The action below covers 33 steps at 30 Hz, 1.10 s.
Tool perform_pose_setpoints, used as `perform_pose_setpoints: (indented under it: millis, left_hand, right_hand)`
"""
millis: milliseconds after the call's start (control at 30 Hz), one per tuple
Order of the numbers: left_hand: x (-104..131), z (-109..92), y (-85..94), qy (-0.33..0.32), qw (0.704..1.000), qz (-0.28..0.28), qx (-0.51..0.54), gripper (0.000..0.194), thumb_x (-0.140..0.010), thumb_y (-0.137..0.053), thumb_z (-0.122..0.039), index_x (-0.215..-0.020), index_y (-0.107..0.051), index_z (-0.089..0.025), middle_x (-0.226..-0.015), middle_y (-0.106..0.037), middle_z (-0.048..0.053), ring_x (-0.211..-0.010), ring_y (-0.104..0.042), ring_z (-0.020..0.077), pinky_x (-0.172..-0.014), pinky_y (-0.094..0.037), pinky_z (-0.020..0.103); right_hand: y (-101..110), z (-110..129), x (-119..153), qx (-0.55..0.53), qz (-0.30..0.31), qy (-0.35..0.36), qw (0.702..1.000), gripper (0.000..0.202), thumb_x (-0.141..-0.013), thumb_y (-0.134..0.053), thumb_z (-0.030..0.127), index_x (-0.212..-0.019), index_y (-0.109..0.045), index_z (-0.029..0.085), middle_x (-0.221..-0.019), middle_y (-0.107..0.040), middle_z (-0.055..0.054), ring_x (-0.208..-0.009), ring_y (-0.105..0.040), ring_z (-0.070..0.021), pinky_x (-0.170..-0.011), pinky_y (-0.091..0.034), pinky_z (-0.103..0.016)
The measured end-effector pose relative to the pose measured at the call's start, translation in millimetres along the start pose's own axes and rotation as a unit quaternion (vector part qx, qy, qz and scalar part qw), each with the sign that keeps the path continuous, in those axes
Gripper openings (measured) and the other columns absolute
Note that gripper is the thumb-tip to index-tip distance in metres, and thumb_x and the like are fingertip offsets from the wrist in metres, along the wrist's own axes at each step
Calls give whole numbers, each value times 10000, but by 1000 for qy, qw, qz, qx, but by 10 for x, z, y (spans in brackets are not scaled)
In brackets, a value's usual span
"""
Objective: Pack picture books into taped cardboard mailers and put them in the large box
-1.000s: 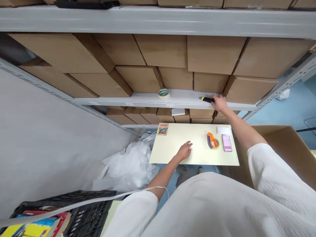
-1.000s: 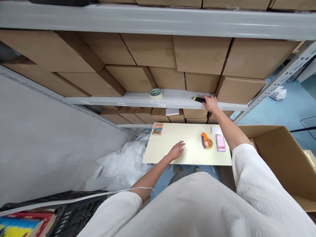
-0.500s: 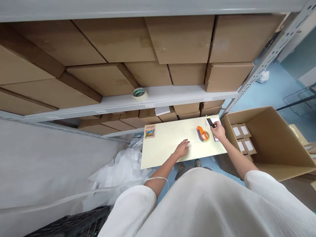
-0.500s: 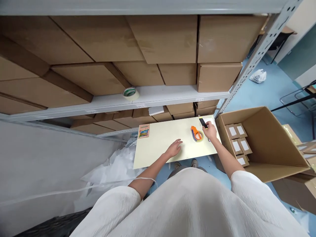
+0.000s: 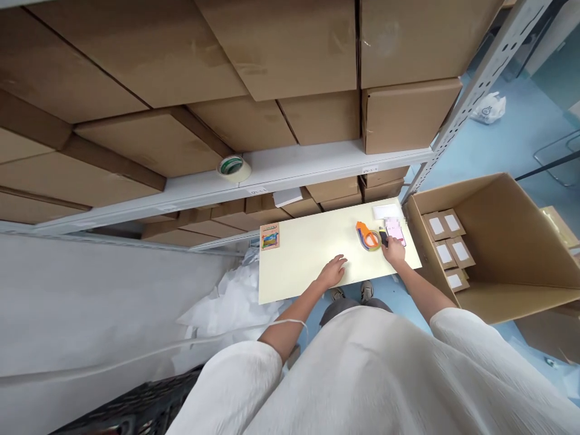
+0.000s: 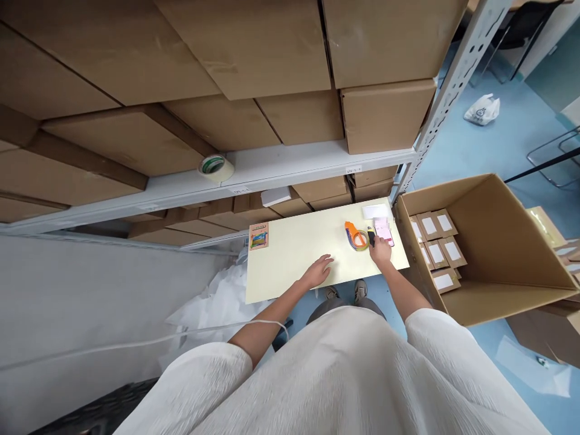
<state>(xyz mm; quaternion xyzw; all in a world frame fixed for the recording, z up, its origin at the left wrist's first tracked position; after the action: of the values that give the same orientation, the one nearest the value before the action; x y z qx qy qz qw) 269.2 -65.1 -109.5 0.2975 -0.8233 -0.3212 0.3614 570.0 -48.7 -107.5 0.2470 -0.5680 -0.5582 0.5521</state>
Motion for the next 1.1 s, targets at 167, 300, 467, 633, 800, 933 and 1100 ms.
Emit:
perform_pose_setpoints:
  millis: [167, 300, 467, 633, 800, 933, 1100]
  left_hand:
    - [38, 58, -53, 7, 1000, -2, 13, 514, -1026, -483, -197, -1528, -592, -180, -1704, -466, 133, -1553, -483, 296, -1284, -424, 467]
    - [48, 84, -83, 2, 1000, -14, 24, 511, -1013, -504, -190, -1513, -608, -183, -1689, -487, 134, -1548, -493, 297, -1290, -421, 481]
    - [48, 95, -105, 1, 1000, -18, 25, 503, -1008, -512, -186, -1500, -617, -189, -1678, -500, 130, -1529, -516, 289, -1286, -428, 471]
    - [36, 72, -64, -6, 999, -25, 24, 500, -1012, -509, -185, -1500, -618, -191, -1678, -499, 132, -1520, -523, 294, -1270, -444, 473]
    - [-23, 59, 33, -12, 998, -50, 31, 486, -1015, -512, -194, -1488, -623, -197, -1668, -509, 130, -1510, -532, 295, -1264, -447, 478]
    - [-43, 53, 100, -8, 995, -88, 39, 492, -1016, -496, -207, -1494, -611, -187, -1662, -510, 139, -1513, -522, 293, -1267, -442, 485]
    - [188, 154, 209, 17, 984, -168, 64, 511, -1005, -512, -207, -1507, -607, -198, -1645, -534, 129, -1525, -509, 284, -1286, -429, 503]
  right_hand:
    - [-133, -2, -54, 38, 6, 17, 999, 306, -1070, -536, 345, -1320, -594, 177, -1298, -653, -179, -1218, -609, -310, -920, -461, -359]
    - [-210, -12, -94, 56, 8, 21, 998, 301, -1074, -532, 342, -1309, -598, 166, -1325, -620, -181, -1208, -606, -302, -882, -459, -346]
    - [-242, -8, -93, 77, 18, 30, 996, 282, -1064, -556, 323, -1294, -620, 173, -1319, -617, -188, -1210, -610, -309, -890, -465, -351]
    - [-107, -45, -14, 74, 3, 24, 997, 285, -1082, -456, 263, -1269, -643, 155, -1292, -634, -191, -1165, -627, -298, -870, -469, -354]
    - [176, 44, 56, 62, -44, 58, 995, 318, -1090, -413, 262, -1241, -670, 151, -1251, -661, -178, -1098, -636, -279, -867, -455, -350]
    - [330, 310, 51, 51, -63, 115, 990, 337, -1094, -404, 281, -1226, -689, 159, -1221, -679, -167, -1045, -628, -268, -850, -436, -339]
    - [357, 875, 61, 42, -60, 217, 973, 330, -1082, -418, 281, -1207, -700, 164, -1231, -691, -154, -1070, -631, -268, -865, -441, -333]
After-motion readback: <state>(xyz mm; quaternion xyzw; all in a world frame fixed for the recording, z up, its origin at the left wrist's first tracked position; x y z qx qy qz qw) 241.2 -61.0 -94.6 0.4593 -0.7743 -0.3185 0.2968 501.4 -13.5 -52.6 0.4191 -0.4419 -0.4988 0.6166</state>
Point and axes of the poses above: each hand's wrist, its own x-axis away from the middle knuckle, its own y-axis out of the back of the hand, z = x × y, the point moved 7 cm from there along -x, towards the middle knuckle
